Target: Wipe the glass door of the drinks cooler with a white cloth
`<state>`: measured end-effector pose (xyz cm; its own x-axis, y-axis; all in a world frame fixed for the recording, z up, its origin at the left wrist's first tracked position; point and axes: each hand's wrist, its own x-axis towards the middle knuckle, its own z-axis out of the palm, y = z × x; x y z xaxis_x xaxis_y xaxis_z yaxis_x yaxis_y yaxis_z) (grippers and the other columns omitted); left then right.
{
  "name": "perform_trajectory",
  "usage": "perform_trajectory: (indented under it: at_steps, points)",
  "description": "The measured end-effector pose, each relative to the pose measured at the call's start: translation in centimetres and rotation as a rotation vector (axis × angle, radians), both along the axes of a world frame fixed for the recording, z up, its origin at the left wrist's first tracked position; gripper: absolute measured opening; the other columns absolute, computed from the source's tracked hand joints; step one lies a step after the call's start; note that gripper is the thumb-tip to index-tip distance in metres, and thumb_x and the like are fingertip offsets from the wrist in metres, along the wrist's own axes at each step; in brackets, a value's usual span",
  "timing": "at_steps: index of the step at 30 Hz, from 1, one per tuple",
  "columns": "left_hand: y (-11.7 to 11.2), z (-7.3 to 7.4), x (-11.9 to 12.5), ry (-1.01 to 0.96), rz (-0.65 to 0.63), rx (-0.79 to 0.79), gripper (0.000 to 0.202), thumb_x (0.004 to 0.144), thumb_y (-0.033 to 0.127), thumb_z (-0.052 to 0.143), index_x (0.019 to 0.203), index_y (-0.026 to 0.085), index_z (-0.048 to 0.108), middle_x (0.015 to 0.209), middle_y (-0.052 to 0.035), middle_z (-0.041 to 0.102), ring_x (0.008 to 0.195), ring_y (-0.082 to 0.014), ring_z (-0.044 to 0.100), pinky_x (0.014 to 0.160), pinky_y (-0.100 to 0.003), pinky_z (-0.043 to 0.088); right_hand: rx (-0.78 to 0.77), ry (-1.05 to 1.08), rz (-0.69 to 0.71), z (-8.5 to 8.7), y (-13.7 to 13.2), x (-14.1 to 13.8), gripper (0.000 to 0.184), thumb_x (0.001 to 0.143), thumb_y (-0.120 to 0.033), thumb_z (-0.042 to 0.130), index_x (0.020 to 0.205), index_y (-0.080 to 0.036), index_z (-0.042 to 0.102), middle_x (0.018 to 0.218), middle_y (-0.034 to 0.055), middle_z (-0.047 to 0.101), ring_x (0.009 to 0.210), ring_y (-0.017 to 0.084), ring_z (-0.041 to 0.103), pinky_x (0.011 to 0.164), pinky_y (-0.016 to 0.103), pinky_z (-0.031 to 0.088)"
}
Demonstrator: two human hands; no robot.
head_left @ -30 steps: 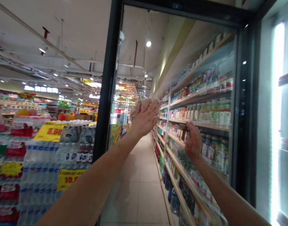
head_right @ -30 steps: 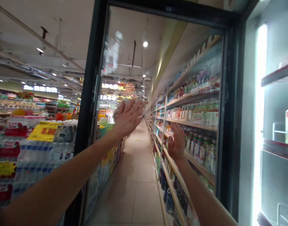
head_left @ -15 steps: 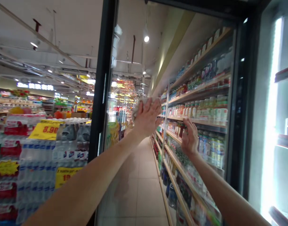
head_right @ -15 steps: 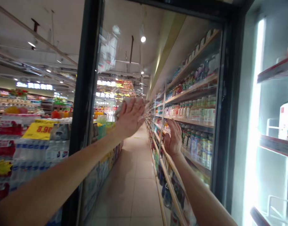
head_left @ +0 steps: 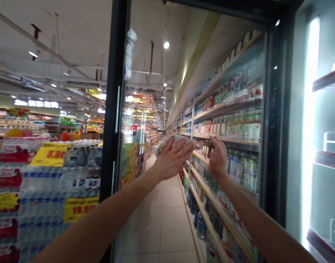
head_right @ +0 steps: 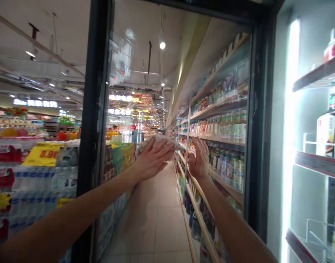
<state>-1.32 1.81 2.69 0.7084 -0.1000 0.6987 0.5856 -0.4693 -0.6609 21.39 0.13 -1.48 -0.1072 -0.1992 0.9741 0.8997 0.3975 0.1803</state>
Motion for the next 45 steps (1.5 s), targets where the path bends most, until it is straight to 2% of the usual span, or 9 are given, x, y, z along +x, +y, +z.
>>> perform_trajectory:
  at_steps: [8, 12, 16, 22, 27, 32, 38, 42, 45]
  points:
    - [0.2, 2.3, -0.1, -0.360, 0.046, -0.097, 0.046, 0.091, 0.032, 0.036, 0.135, 0.020, 0.039, 0.147, -0.0048, 0.032, 0.138, -0.0286, 0.021, 0.111, -0.056, 0.015, -0.002, -0.004, 0.006, 0.1, -0.1, -0.1, 0.047, 0.088, -0.026, 0.031, 0.134, -0.019, 0.041, 0.129, 0.0123, 0.053, 0.126, 0.023, 0.044, 0.103, 0.048, 0.036]
    - [-1.1, 0.2, 0.6, -0.129, -0.044, -0.241, 0.047, 0.090, 0.026, 0.037, 0.136, 0.020, 0.037, 0.147, -0.0036, 0.033, 0.138, -0.0245, 0.020, 0.112, -0.052, 0.019, 0.003, -0.011, -0.006, 0.0, 0.1, 0.1, 0.046, 0.088, -0.025, 0.031, 0.133, -0.019, 0.041, 0.127, 0.0123, 0.055, 0.126, 0.024, 0.044, 0.103, 0.049, 0.036]
    - [-1.3, -0.5, 0.8, -0.215, -0.147, -0.343, 0.052, 0.085, 0.011, 0.033, 0.136, 0.018, 0.035, 0.146, -0.0069, 0.035, 0.136, -0.0170, 0.028, 0.110, -0.041, 0.030, 0.020, -0.005, 0.003, 0.4, -0.6, -0.7, 0.044, 0.087, -0.024, 0.035, 0.129, -0.019, 0.044, 0.128, 0.0122, 0.054, 0.125, 0.025, 0.045, 0.101, 0.050, 0.037]
    - [-0.3, -0.3, -0.8, -0.474, -0.096, -0.134, 0.041, 0.087, 0.024, 0.044, 0.127, 0.018, 0.043, 0.147, -0.0122, 0.031, 0.138, -0.0218, 0.024, 0.110, -0.042, 0.031, -0.031, -0.248, 0.156, 1.4, -1.8, -8.3, 0.046, 0.086, -0.018, 0.038, 0.132, -0.023, 0.040, 0.140, 0.0104, 0.041, 0.130, 0.023, 0.038, 0.103, 0.048, 0.038]
    - [0.0, -1.8, -3.8, -0.585, -0.210, -0.019, 0.052, 0.086, 0.025, 0.045, 0.135, 0.016, 0.030, 0.144, -0.0171, 0.033, 0.136, -0.0232, 0.027, 0.108, -0.045, 0.031, -0.162, -0.185, -0.050, 1.5, 0.0, -13.8, 0.042, 0.088, -0.030, 0.042, 0.128, -0.021, 0.048, 0.140, 0.0073, 0.043, 0.137, 0.024, 0.023, 0.110, 0.050, 0.024]
    - [-0.7, -2.5, -4.2, -0.591, -0.162, -0.024, 0.047, 0.089, 0.022, 0.038, 0.135, 0.020, 0.031, 0.142, -0.0128, 0.040, 0.135, -0.0199, 0.030, 0.109, -0.043, 0.027, -0.158, -0.220, -0.228, 2.7, -0.3, -6.8, 0.039, 0.086, -0.035, 0.048, 0.125, -0.031, 0.051, 0.139, 0.0019, 0.044, 0.135, 0.027, 0.027, 0.110, 0.058, 0.013]
    - [-1.2, -2.2, -3.0, -0.538, -0.022, -0.134, 0.044, 0.087, 0.037, 0.045, 0.128, 0.023, 0.044, 0.146, -0.0082, 0.035, 0.139, -0.0263, 0.018, 0.113, -0.050, 0.013, -0.029, 0.521, -0.275, 4.0, -2.1, 8.6, 0.046, 0.089, -0.034, 0.034, 0.123, -0.013, 0.056, 0.135, 0.0192, 0.042, 0.127, 0.040, 0.034, 0.100, 0.063, 0.021]
    - [-0.6, -2.1, -2.7, -0.531, -0.018, -0.161, 0.050, 0.085, 0.041, 0.047, 0.131, 0.021, 0.042, 0.147, -0.0104, 0.031, 0.139, -0.0280, 0.016, 0.113, -0.051, 0.010, -0.047, 0.469, -0.306, 1.8, -1.2, 3.4, 0.048, 0.088, -0.035, 0.032, 0.123, -0.011, 0.054, 0.133, 0.0173, 0.044, 0.124, 0.037, 0.037, 0.101, 0.059, 0.025]
    - [-0.4, -4.0, -2.5, -0.526, -0.026, -0.169, 0.052, 0.087, 0.038, 0.045, 0.135, 0.019, 0.037, 0.149, -0.0115, 0.027, 0.140, -0.0267, 0.011, 0.113, -0.050, 0.008, -0.197, -0.056, -0.292, 0.4, -0.7, -3.0, 0.036, 0.084, -0.036, 0.047, 0.118, -0.027, 0.058, 0.135, 0.0025, 0.047, 0.125, 0.024, 0.038, 0.104, 0.046, 0.030]
